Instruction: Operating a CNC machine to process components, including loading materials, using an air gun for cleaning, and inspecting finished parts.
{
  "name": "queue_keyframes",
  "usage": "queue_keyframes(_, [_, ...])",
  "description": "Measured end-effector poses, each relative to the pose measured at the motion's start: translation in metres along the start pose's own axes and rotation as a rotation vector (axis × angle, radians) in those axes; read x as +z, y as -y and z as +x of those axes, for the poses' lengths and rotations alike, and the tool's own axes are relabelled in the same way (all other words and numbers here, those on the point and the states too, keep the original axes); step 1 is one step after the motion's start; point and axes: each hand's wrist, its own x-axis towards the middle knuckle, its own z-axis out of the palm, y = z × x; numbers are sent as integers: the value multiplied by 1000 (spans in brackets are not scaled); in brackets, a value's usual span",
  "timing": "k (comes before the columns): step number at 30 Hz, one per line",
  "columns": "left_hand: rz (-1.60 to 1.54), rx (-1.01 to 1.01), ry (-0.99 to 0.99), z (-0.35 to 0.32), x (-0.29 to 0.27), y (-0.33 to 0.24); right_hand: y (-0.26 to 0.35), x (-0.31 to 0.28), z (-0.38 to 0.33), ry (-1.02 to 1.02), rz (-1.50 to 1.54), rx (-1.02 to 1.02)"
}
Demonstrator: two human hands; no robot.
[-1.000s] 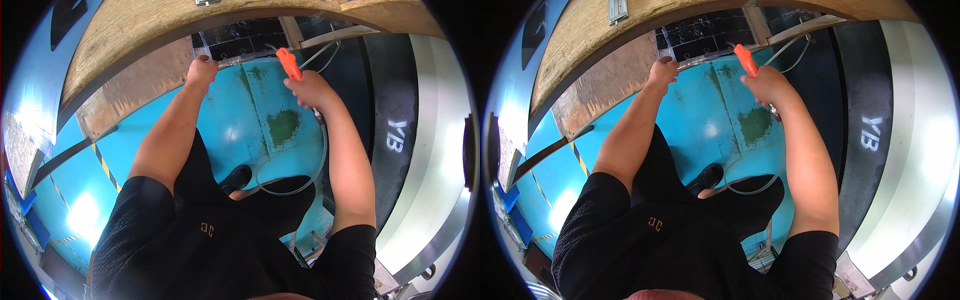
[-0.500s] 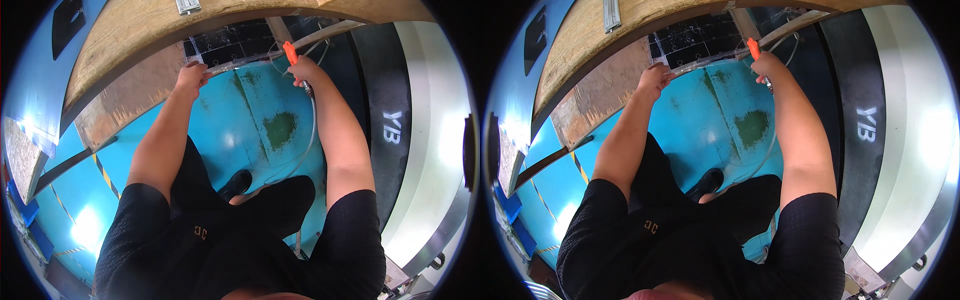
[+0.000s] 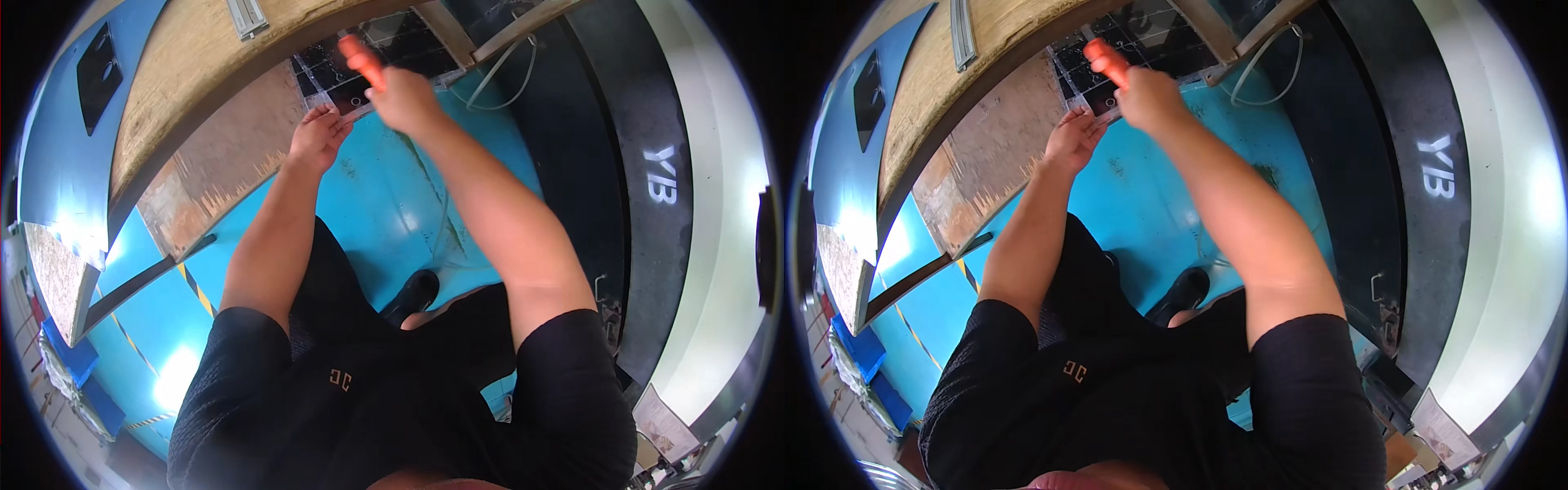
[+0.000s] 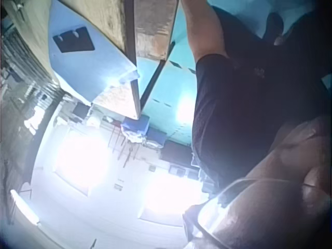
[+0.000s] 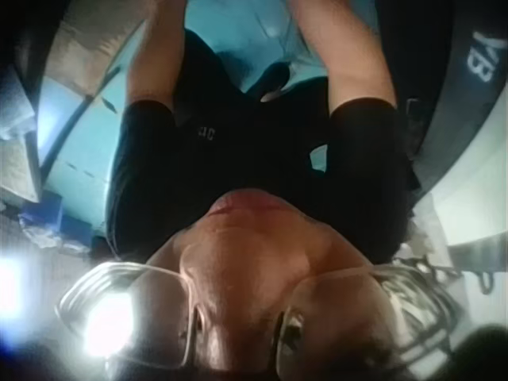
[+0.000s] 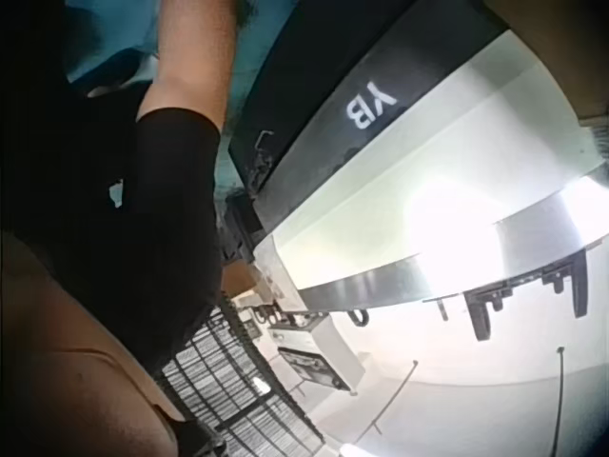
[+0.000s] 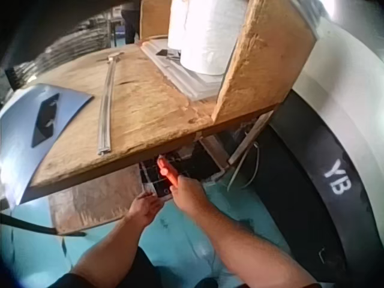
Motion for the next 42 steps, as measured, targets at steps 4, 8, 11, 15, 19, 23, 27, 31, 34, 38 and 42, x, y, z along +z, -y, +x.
queue_keyframes(4, [-47,33,100,-5,1,-1,33,17,7,138,-143,-99])
queue_keyframes(8, [-144,37,171,-10,2,-12,34,9,13,200,-167,-112])
queue_keyframes(11, [-133,39,197,-12,-1,-17,35,7,16,204,-178,-204])
queue_keyframes(15, [132,139,103,-16,21,-17,34,0,16,214,-225,-230])
queue_keyframes(19, [754,213,-279,-3,-4,-30,24,-35,23,-79,-368,-382])
queue_keyframes(23, [993,667,-353,-33,12,-27,1,-76,-27,-203,-568,-625])
queue_keyframes(27, [933,-25,-211,-118,16,1,32,-133,-124,-282,-284,-787])
queue_keyframes(31, [-205,-671,225,-267,173,-42,65,-240,-220,-236,-203,-712])
queue_keyframes(34, [-465,-515,659,-339,244,-79,117,-315,-268,-199,-139,-668])
queue_keyframes(38, [-470,-583,676,-407,347,-140,179,-440,-322,-229,-106,-446])
queue_keyframes(42, [-433,-481,834,-449,454,-208,220,-556,-401,-295,94,222])
